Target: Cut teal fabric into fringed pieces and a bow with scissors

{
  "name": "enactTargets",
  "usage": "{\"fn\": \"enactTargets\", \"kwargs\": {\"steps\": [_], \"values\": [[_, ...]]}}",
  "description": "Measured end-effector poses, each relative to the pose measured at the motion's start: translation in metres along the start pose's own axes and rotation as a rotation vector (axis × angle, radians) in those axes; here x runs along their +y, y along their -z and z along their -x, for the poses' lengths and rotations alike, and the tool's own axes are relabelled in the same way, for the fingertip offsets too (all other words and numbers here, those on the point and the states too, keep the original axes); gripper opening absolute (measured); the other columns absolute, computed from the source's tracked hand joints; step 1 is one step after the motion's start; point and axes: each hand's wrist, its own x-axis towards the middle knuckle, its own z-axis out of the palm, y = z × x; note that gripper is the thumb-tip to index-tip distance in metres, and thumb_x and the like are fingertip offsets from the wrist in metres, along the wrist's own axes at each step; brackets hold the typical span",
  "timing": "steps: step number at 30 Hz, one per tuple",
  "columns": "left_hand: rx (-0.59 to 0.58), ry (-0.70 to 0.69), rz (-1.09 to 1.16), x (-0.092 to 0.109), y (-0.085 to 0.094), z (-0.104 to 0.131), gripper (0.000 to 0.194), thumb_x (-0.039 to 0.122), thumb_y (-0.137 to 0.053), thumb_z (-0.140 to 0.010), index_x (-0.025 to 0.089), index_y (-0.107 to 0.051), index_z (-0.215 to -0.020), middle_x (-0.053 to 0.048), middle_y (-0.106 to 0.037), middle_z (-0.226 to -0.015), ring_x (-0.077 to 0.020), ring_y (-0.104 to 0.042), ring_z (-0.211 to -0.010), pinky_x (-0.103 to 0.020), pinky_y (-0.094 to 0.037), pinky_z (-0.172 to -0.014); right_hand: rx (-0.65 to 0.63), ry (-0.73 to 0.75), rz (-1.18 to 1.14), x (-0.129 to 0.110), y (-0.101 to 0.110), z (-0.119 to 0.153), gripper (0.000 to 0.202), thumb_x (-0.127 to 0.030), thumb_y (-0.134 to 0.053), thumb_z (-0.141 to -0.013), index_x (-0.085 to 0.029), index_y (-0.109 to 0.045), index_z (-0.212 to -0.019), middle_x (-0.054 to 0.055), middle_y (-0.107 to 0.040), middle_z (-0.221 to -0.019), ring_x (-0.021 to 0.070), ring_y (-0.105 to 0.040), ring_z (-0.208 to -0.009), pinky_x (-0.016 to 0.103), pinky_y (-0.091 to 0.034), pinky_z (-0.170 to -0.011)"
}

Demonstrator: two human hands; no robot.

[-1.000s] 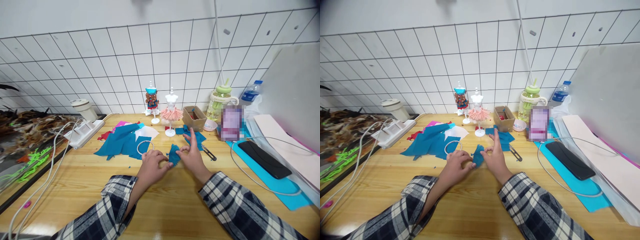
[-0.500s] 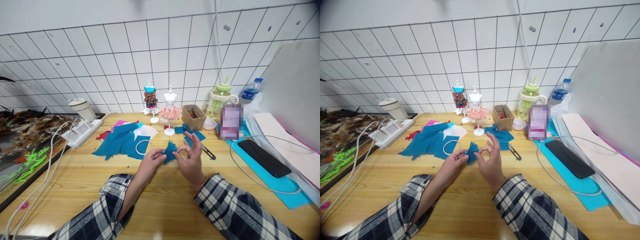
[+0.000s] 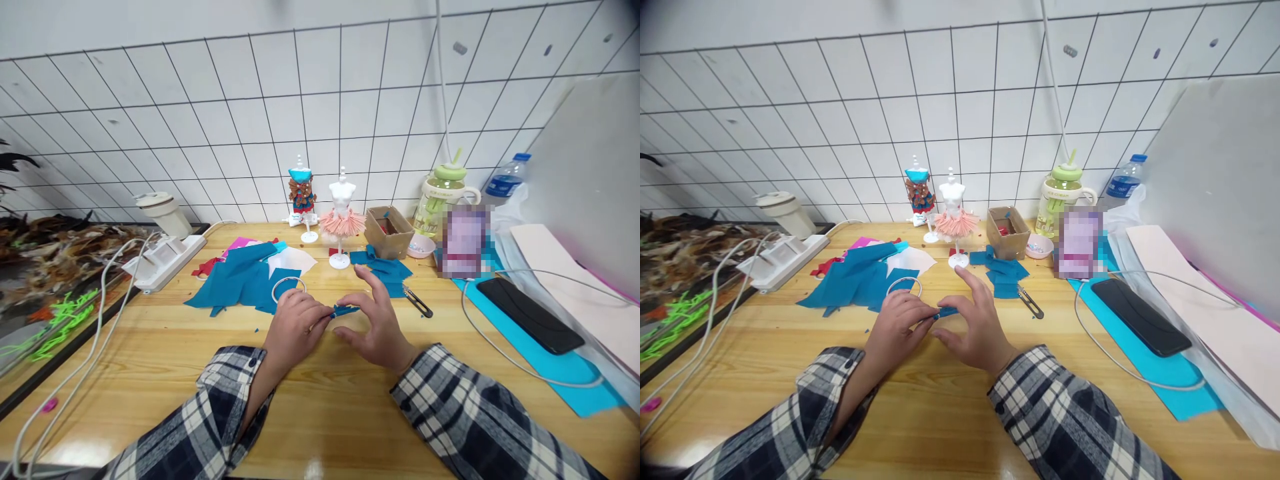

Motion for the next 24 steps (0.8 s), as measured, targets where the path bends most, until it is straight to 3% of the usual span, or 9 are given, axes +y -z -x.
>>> {"fn": "enactTargets", "kwargs": {"steps": [13,24], "values": [[0.062,-0.062,-0.092,0.007,0.005,0.002,0.009,0.021,-0.060,-0.085,0.025,-0.067,-0.088,0.001,-0.073,-0.076,-0.0177,-0.062,-0.079,-0.044,-0.034,-0.099,0.018,0.066,0.062,0.002,-0.010,0.002,0.010,-0.031,-0.067,-0.082,-0.023,-0.070,-0.087,0.012,-0.043,-0.142,0.0288,-0.042,-0.131,0.049,-0.036,-0.106],[0.111,-0.096,-0.135,0.011,0.008,0.001,0.012,0.018,-0.062,-0.084,0.026,-0.068,-0.090,0.004,-0.072,-0.074,-0.0170,-0.061,-0.077,-0.045,-0.034,-0.098,-0.001,0.060,0.042,0.002,-0.010,0.002,0.010,-0.031,-0.067,-0.082,-0.022,-0.068,-0.088,0.013,-0.051,-0.134,0.0280,-0.053,-0.117,0.048,-0.041,-0.099]]}}
